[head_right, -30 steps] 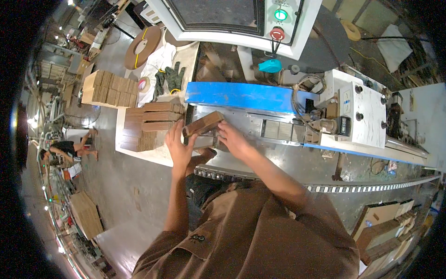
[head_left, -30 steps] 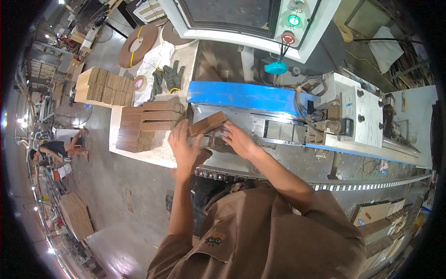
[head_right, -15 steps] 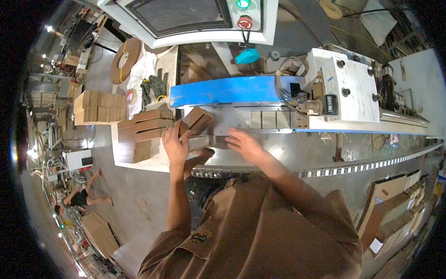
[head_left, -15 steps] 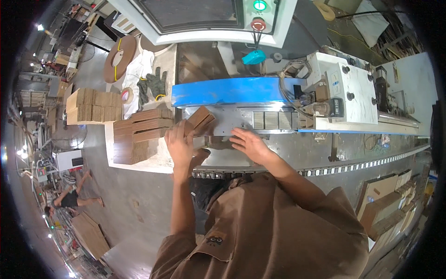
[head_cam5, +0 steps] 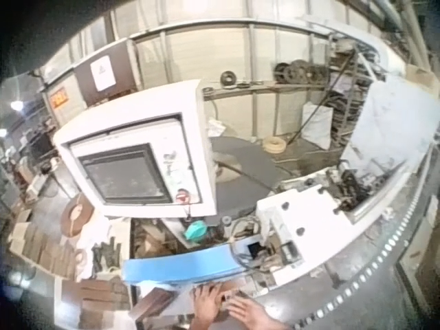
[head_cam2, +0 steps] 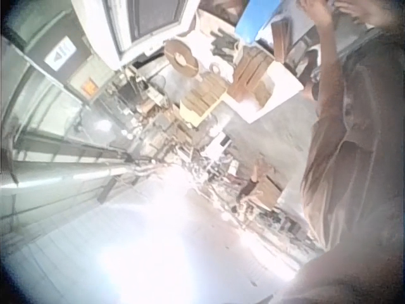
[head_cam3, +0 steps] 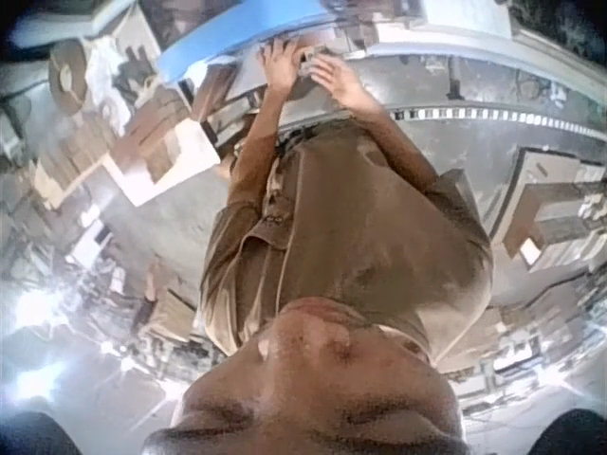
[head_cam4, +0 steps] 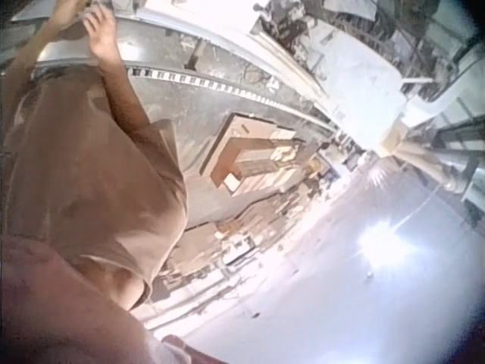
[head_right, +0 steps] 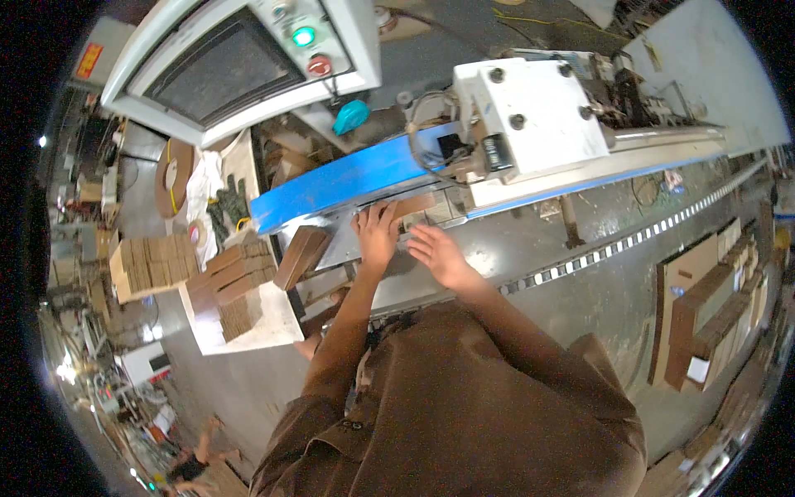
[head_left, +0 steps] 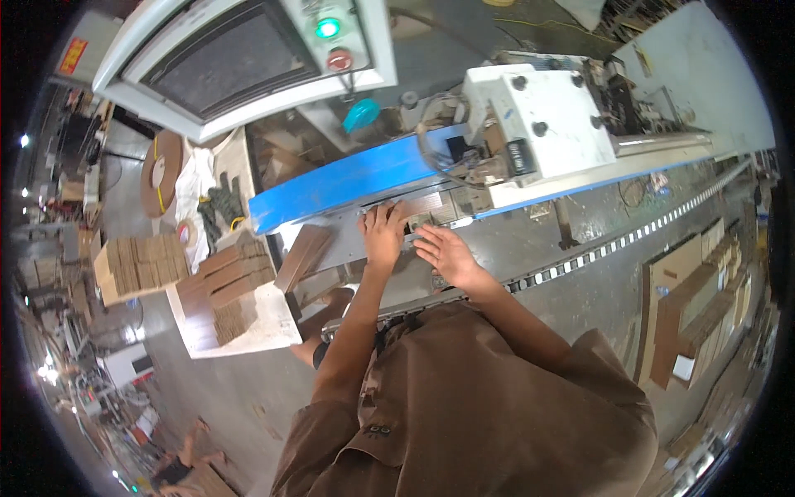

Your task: The person carries stacks of wooden planks to a workbench and then uses a belt sander to smooth the edges of the planks one by one. The person repeatedly picks up a plank, runs it against the sander, and places it on a growing pile of finished pieces.

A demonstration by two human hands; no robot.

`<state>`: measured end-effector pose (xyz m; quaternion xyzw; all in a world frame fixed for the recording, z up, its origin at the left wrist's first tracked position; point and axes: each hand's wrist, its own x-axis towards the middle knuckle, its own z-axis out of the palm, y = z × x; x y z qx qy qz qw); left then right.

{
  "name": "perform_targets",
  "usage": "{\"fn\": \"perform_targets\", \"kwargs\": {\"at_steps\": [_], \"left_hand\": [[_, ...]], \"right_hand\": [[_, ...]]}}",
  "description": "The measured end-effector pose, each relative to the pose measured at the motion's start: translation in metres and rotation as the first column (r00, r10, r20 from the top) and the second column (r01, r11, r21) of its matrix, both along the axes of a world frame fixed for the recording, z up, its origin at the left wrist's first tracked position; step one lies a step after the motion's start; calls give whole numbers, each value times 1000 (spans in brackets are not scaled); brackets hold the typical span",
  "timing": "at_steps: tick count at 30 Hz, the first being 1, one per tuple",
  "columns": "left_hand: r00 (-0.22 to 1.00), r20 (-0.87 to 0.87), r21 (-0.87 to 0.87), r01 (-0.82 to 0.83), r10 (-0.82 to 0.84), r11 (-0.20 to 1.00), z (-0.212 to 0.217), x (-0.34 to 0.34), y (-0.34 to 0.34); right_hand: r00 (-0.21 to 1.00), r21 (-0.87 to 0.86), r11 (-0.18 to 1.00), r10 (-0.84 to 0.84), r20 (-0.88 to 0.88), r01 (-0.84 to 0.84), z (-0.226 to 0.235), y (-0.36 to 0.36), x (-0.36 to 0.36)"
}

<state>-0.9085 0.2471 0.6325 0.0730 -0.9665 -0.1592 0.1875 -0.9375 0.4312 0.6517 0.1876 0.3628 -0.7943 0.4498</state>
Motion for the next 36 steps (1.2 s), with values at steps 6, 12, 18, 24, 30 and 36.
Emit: {"fn": "perform_targets", "kwargs": {"at_steps": [6, 12, 18, 24, 30, 36], "left_hand": [[996, -53, 0, 71, -71, 997, -16, -20, -1], [991, -12, -68, 135, -136, 989, -18, -15, -12], [983, 16, -158, 182, -182, 971, -17, -17, -17], [980, 61, -168, 196, -188, 966, -14, -27, 1], [975, 102, -159, 210, -195, 965, 0, -43, 34], [982, -51, -33, 181, -183, 983, -17, -74, 74]], "right_hand": [[987, -30, 989, -145, 76, 147, -14, -27, -21], [970, -131, 964, -222, 95, 233, -23, -45, -26], [959, -148, 951, -253, 127, 270, -13, -45, -20], [950, -134, 945, -279, 144, 298, -9, -27, -29], [928, -90, 924, -364, 80, 371, -14, -7, -28], [925, -22, 949, -310, -218, 313, -3, 12, -29]]}}
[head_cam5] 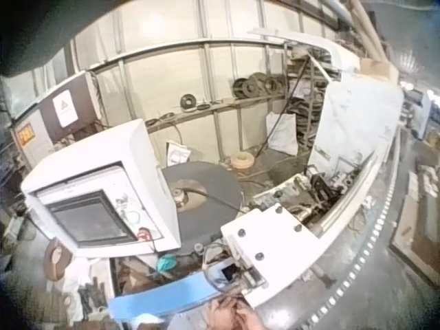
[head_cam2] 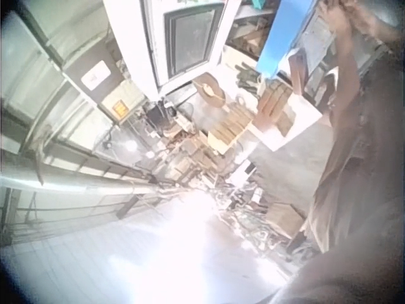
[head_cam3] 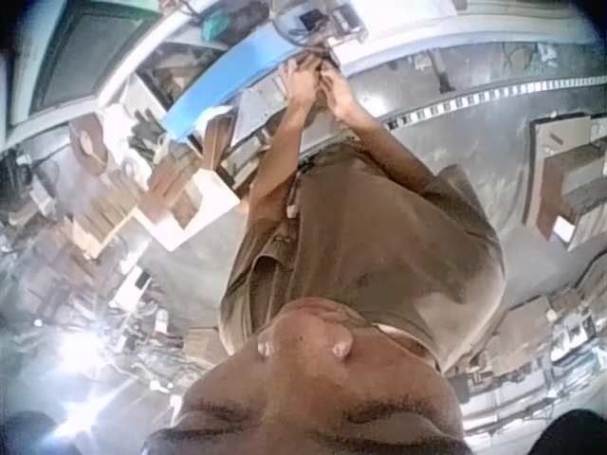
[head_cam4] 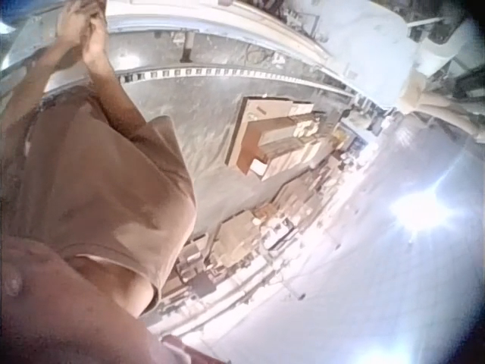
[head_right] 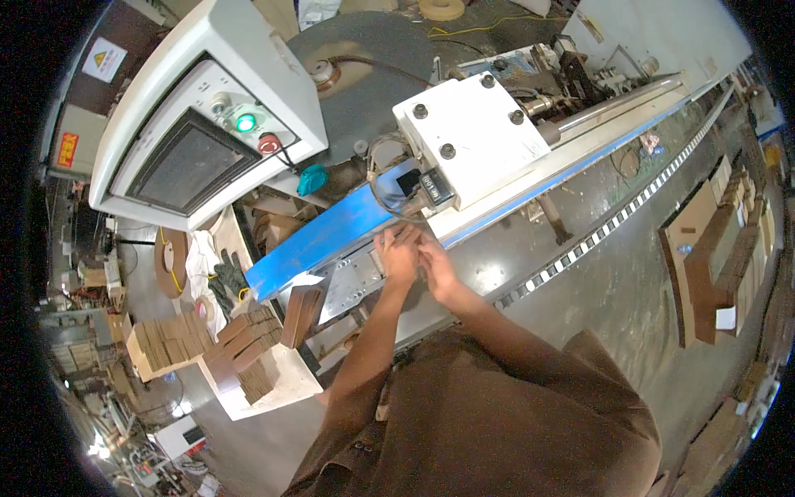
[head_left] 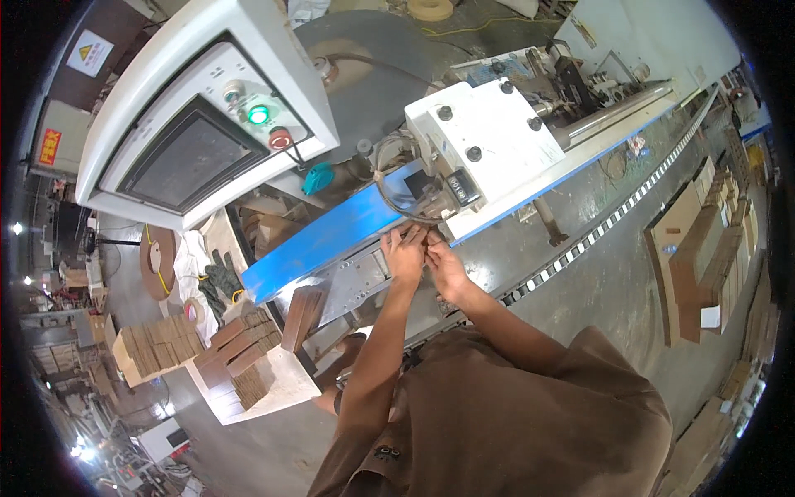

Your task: The person carries stacks of wooden planks to a workbench and then uses a belt sander to smooth the edges of the planks one by one. The person repeatedly picks up a plank, runs it against the sander, and places it on a growing pile of finished pieces.

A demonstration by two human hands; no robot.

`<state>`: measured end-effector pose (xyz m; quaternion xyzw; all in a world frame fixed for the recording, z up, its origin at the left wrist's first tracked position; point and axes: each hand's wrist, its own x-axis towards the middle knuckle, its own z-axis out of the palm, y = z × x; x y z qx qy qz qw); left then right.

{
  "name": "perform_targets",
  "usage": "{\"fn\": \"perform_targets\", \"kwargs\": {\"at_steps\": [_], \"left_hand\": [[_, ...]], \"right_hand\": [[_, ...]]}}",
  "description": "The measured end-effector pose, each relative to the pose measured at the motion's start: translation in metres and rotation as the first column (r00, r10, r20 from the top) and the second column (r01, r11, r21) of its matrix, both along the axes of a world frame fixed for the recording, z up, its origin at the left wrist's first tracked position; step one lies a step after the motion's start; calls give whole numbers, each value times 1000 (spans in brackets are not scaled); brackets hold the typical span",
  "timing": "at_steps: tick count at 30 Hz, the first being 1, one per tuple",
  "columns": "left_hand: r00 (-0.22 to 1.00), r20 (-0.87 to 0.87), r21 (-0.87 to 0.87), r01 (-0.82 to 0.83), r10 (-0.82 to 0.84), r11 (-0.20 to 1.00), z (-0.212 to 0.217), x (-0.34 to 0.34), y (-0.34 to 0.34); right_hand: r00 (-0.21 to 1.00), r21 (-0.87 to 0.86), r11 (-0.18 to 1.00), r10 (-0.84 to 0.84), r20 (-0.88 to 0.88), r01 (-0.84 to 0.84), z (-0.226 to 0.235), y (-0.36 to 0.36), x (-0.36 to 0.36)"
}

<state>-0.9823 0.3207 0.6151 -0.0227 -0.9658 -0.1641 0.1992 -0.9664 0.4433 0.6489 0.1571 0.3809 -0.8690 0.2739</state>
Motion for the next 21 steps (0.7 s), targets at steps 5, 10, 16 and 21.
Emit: {"fn": "perform_targets", "kwargs": {"at_steps": [5, 10, 16, 21], "left_hand": [[981, -130, 24, -143, 145, 989, 11, 14, -24], [950, -126, 2, -287, 285, 958, 66, 98, -93], [748, -6, -153, -657, 664, 738, 116, 189, -167], [729, 147, -243, -629, 669, 738, 120, 203, -192]], "right_hand": [[995, 81, 996, 30, 98, -38, 3, 12, 15], [970, 40, 986, 154, 189, -164, 9, 15, 41], [951, -9, 968, 248, 187, -250, 23, -5, 46], [950, 5, 957, 286, 126, -289, 30, -23, 31]]}}
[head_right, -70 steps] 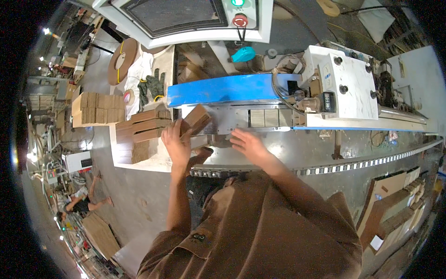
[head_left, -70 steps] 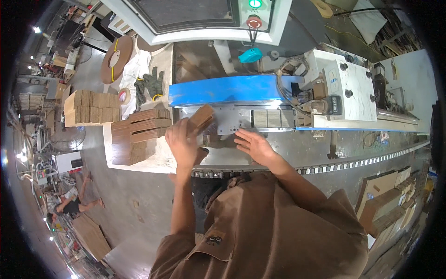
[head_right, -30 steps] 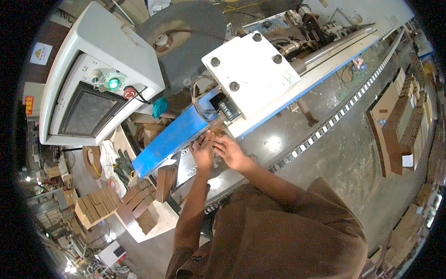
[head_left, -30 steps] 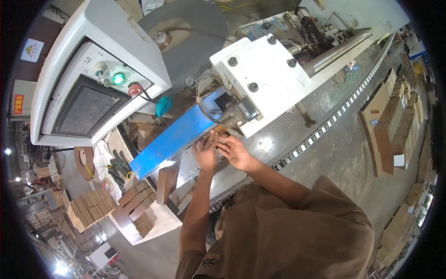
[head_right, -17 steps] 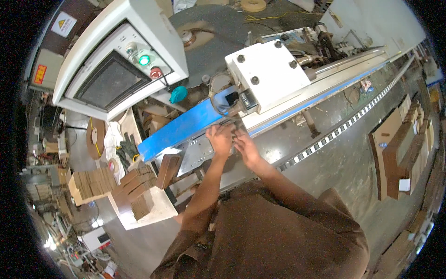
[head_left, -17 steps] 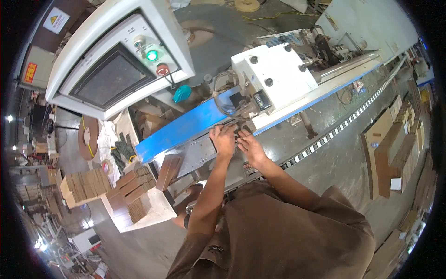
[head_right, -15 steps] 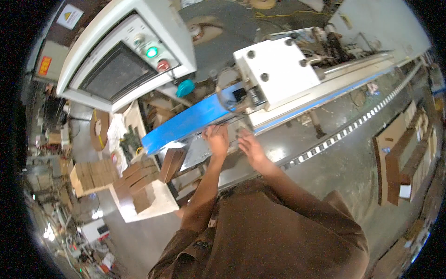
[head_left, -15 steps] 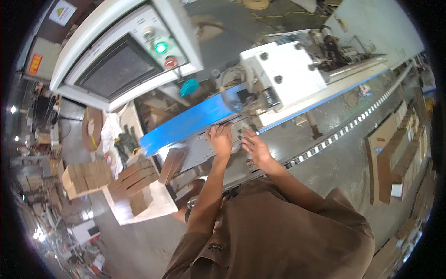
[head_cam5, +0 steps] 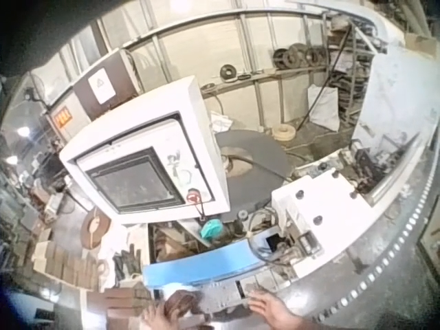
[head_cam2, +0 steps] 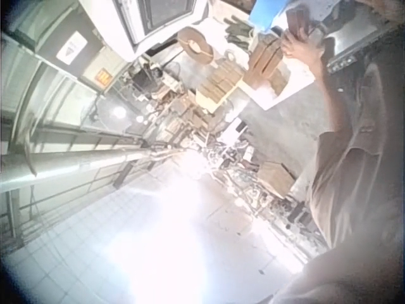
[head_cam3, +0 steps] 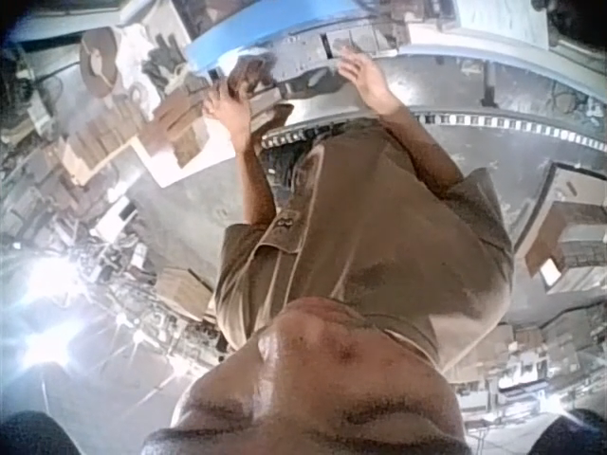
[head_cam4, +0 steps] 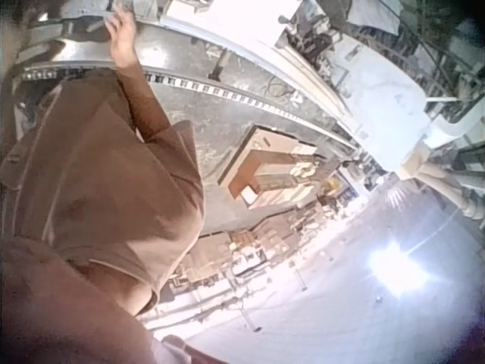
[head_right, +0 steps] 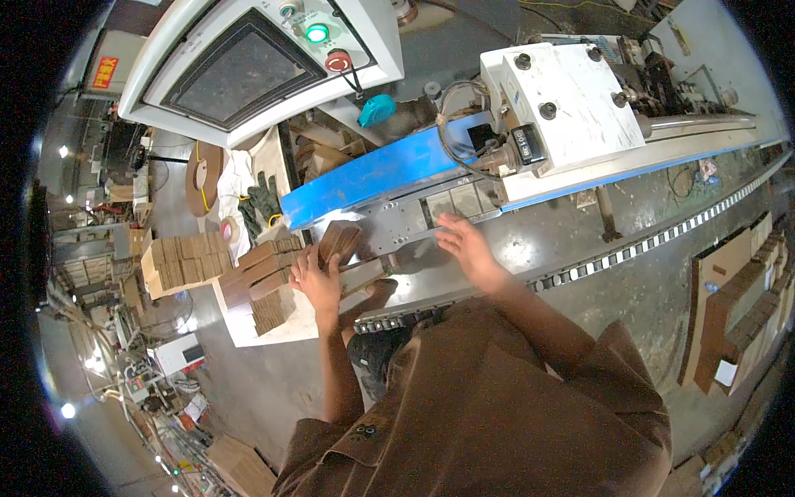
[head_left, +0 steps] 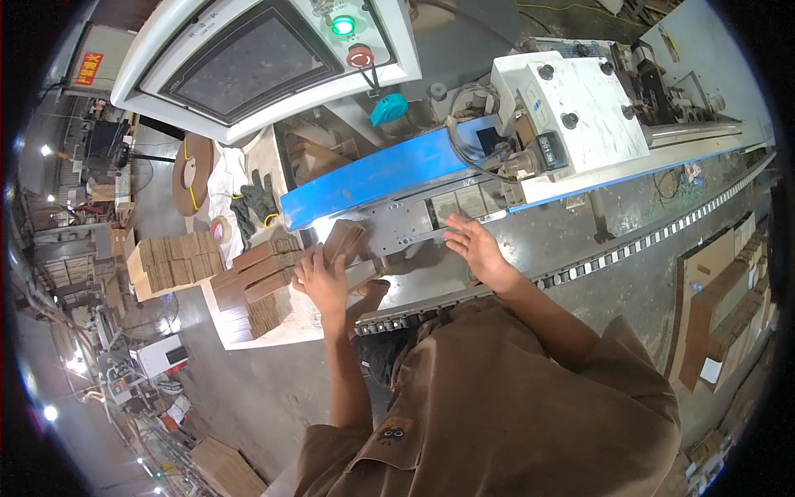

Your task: The person carries stacks of wooden planks to a workbench and then uses a belt sander to smooth the edges of the planks one by one. The person repeatedly picks up a plank, runs it against the sander, and places it on a growing pile of finished pieces.

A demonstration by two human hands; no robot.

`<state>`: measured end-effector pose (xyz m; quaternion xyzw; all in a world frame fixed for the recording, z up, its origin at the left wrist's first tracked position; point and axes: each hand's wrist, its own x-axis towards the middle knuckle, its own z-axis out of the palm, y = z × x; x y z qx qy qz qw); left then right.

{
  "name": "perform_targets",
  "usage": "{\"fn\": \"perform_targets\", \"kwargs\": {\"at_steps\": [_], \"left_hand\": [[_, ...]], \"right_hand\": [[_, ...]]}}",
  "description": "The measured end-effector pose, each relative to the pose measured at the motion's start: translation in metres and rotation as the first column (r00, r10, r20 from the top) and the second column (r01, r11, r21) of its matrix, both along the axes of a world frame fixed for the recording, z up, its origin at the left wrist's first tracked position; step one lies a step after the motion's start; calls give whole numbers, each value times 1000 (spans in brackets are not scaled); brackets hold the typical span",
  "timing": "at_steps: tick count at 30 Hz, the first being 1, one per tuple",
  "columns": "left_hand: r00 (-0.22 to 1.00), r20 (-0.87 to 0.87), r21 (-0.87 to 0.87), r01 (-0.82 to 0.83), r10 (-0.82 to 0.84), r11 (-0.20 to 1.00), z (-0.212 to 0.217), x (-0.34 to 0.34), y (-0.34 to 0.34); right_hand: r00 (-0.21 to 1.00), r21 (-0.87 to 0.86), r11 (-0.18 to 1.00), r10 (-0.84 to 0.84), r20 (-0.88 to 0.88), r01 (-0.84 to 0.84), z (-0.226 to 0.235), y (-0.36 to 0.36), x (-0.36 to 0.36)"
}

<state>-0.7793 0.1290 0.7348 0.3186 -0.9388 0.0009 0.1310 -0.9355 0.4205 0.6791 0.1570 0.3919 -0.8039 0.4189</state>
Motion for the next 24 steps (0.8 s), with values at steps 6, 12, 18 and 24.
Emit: {"fn": "perform_targets", "kwargs": {"at_steps": [6, 12, 18, 24], "left_hand": [[987, -98, 3, 127, -126, 992, 14, -20, 22], [900, -148, 116, 428, -411, 896, -16, -77, 98], [864, -192, 122, 492, -466, 862, -93, -142, 126], [806, -220, 85, 577, -549, 813, -114, -159, 125]], "right_hand": [[997, 7, 997, -74, 12, 73, -3, 9, -3], [983, 115, 986, -131, 128, 117, -16, 23, 4], [980, 57, 986, -162, 119, 156, -40, 10, -3], [982, -54, 984, -166, 87, 171, -39, -18, -23]]}}
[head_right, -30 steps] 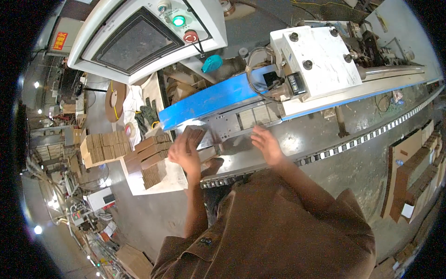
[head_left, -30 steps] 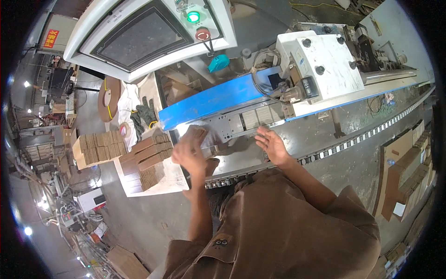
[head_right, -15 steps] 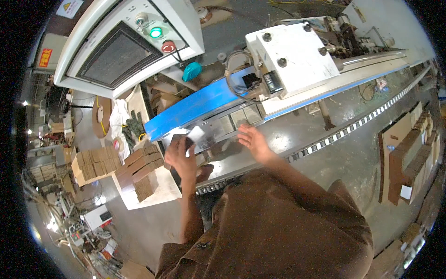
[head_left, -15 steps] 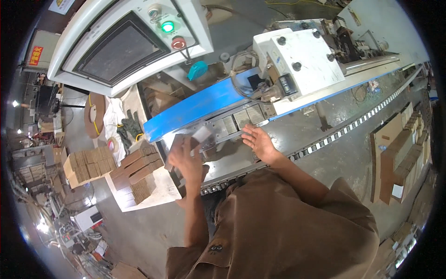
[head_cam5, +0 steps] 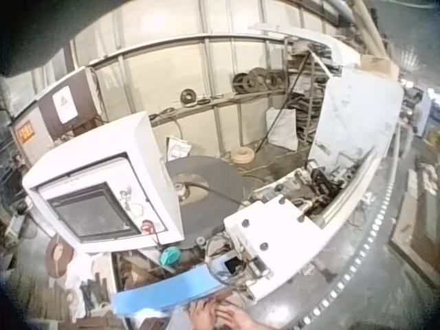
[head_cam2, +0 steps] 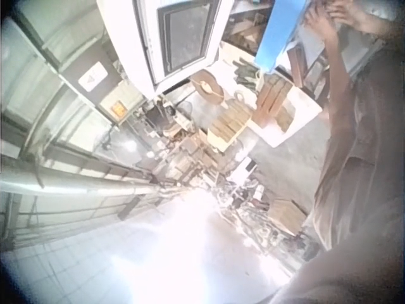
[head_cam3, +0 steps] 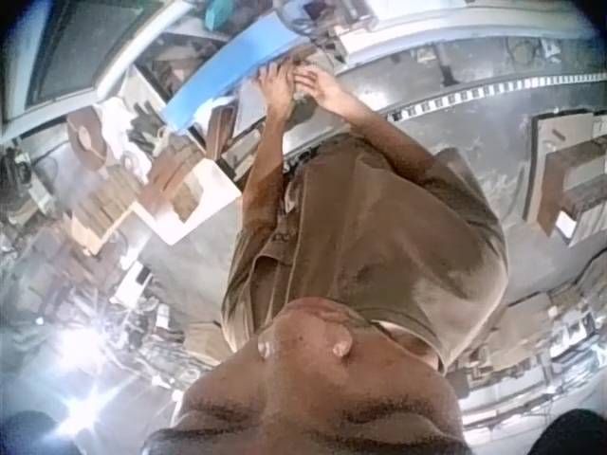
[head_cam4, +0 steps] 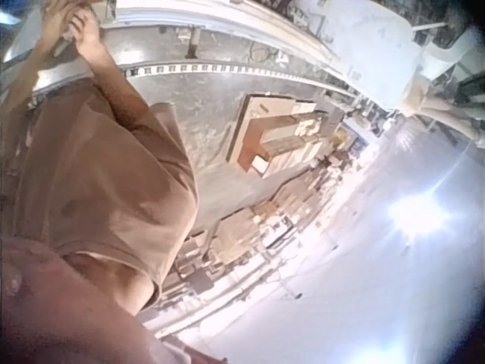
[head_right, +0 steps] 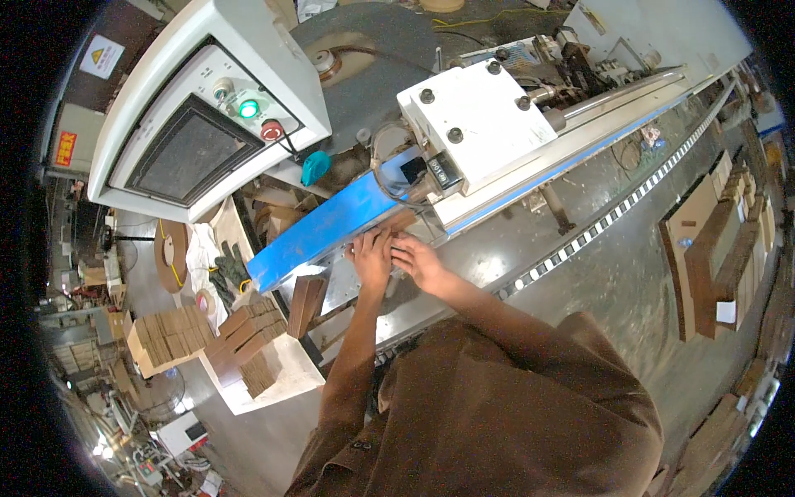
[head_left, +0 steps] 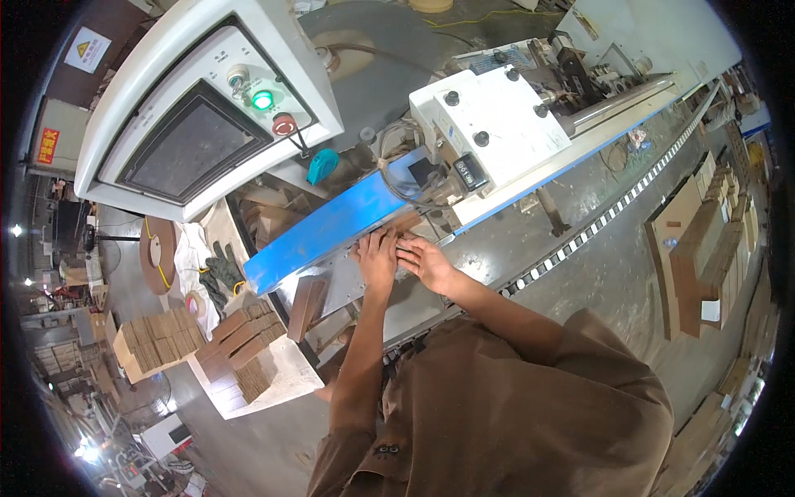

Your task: The person carries stacks of wooden planks to a workbench and then uses a belt sander to smooth the edges of the planks one by one. The person repeatedly picks up a plank, runs it against the sander, and places it on a growing pile of finished pieces.

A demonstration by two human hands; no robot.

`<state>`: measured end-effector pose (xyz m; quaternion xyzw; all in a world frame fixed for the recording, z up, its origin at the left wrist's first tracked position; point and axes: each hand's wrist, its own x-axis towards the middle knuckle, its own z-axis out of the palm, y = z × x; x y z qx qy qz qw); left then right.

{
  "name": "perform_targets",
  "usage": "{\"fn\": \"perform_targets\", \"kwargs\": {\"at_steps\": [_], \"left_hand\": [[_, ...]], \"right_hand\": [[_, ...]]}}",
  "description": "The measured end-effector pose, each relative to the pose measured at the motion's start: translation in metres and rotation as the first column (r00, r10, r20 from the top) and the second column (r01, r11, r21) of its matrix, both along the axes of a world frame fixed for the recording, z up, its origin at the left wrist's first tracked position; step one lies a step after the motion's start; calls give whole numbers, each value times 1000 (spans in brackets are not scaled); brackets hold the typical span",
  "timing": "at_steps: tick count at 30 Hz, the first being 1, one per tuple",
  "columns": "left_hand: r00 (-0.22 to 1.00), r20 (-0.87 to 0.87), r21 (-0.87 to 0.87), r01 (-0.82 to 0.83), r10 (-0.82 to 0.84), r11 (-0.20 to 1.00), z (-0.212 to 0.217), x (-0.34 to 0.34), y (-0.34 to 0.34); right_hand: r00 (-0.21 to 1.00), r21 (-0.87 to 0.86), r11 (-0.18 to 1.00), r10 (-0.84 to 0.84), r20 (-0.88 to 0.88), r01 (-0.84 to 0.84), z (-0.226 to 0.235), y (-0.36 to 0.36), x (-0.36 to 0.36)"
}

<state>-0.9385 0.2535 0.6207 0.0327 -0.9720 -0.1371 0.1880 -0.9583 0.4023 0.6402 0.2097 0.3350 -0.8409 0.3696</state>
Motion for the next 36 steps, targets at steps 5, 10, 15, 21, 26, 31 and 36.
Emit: {"fn": "perform_targets", "kwargs": {"at_steps": [5, 10, 15, 21, 26, 31, 36], "left_hand": [[1000, 13, -117, 9, -8, 993, -7, 18, -18], [999, 38, -147, 25, -19, 989, 1, 20, -29], [997, 63, -109, 44, -38, 993, -3, 20, -32], [993, 99, 4, 68, -68, 998, 2, 17, -27], [995, 41, -96, 97, -94, 991, 5, 6, -6], [992, 68, -94, 112, -106, 989, -1, -11, 25], [980, -22, 5, 197, -197, 980, 5, -41, 60]], "right_hand": [[988, -178, 975, -115, 102, 132, -7, -16, -2], [966, -224, 956, -143, 217, 191, 6, -16, 1], [962, -235, 956, -116, 246, 175, 5, -14, 2], [960, -239, 949, -147, 237, 204, -2, -9, 5], [960, -241, 942, -186, 208, 234, 9, 6, -3], [960, -212, 938, -257, 109, 275, -1, 25, -3], [974, -30, 974, -226, 8, 226, 11, 38, -5]]}}
